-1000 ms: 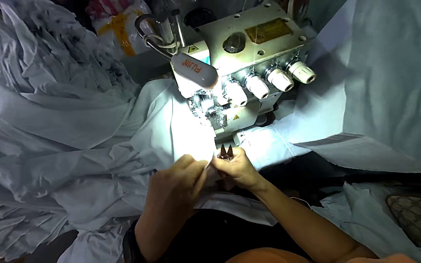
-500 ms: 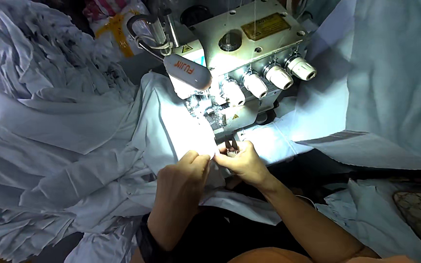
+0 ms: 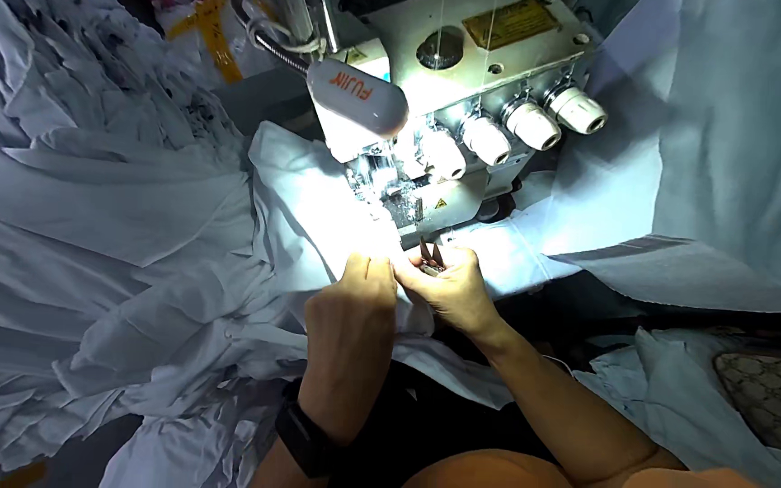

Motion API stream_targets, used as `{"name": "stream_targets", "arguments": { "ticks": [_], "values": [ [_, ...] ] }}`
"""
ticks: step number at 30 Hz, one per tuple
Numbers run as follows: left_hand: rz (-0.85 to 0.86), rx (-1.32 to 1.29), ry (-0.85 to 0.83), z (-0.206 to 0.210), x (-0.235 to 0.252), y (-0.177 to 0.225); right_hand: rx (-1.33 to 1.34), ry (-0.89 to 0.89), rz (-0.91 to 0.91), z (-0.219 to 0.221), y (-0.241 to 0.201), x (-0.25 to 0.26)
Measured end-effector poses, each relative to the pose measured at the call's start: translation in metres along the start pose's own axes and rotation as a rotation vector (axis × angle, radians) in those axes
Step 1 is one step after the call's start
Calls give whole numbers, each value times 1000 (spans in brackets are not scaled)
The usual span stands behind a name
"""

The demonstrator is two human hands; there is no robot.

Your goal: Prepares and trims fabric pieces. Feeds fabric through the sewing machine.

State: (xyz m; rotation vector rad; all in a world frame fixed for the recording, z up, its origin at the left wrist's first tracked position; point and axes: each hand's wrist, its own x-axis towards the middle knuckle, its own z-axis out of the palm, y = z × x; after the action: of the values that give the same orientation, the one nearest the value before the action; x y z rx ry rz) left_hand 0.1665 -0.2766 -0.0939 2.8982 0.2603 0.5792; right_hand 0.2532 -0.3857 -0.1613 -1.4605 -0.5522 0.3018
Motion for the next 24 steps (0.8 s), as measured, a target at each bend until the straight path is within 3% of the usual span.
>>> {"name": "stream_targets", "arguments": {
  "ticks": [6, 14, 19, 24],
  "values": [
    [-98, -41, -101, -2, -43, -10, 26, -483, -52, -34, -4, -10],
    [-55, -344, 250, 26, -41, -42, 320, -261, 365, -24, -10, -23],
    [97, -407, 283, 14, -52, -31, 292, -307, 348, -29, -19, -27],
    [8, -470, 360, 40, -57, -32, 273, -284, 269, -26, -11, -31]
  ]
}}
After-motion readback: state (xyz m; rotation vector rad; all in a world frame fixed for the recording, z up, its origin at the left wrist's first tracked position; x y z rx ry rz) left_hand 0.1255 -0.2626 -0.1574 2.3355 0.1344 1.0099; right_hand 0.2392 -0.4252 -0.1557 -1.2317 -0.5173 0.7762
